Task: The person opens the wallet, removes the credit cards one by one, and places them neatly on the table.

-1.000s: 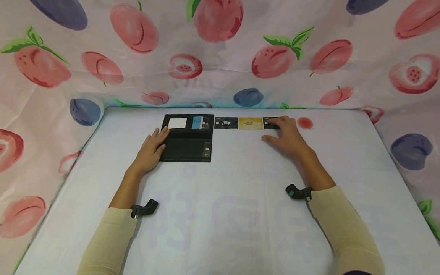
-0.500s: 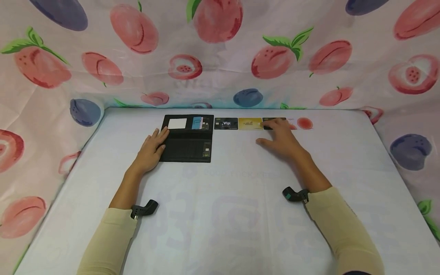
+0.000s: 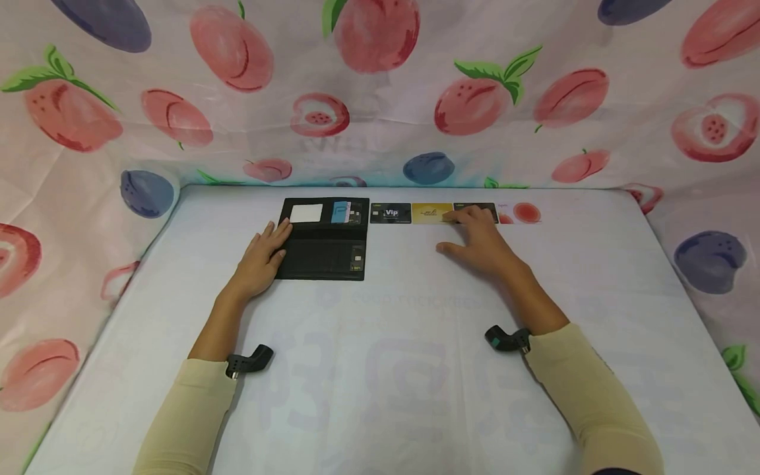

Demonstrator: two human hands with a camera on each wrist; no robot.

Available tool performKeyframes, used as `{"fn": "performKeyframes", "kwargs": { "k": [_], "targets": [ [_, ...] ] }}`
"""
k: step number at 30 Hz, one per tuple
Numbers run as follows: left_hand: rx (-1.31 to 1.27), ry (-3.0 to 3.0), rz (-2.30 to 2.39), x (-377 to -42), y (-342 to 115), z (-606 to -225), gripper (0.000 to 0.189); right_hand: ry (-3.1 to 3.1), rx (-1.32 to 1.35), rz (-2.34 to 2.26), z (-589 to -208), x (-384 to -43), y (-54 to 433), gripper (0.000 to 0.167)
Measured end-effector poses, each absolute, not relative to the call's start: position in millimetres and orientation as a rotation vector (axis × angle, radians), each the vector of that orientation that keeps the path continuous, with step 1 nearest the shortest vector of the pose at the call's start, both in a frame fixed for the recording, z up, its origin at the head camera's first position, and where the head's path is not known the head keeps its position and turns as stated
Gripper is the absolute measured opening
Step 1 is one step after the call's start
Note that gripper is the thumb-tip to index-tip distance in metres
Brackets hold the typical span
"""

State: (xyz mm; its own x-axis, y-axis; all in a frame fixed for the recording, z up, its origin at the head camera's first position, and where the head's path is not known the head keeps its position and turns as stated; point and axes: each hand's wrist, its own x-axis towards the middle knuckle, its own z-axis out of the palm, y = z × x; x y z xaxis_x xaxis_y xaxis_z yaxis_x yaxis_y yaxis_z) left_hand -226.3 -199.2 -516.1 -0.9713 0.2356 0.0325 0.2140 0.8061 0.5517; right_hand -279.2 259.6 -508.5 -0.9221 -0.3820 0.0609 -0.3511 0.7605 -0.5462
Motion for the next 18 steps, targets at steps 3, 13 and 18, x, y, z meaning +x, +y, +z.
{"fn": "performKeyframes", "kwargs": {
  "k": [3, 13, 18],
  "targets": [
    [0.372, 2.945, 0.901, -226.5, -199.6, -516.5, 0.056, 2.896, -0.606, -0.876, -508.3, -278.0, 258.0, 0.063],
    [0.375, 2.953, 0.893, -227.9, -200.0, -519.9, 0.056, 2.884, -0.589, -0.851, -511.6, -277.0, 251.2, 0.068],
    [0.377, 2.954, 0.891, -227.6, -200.2, -519.0, 0.056, 2.870, -0.620, -0.870, -509.5, -273.9, 246.6, 0.067]
  ]
}}
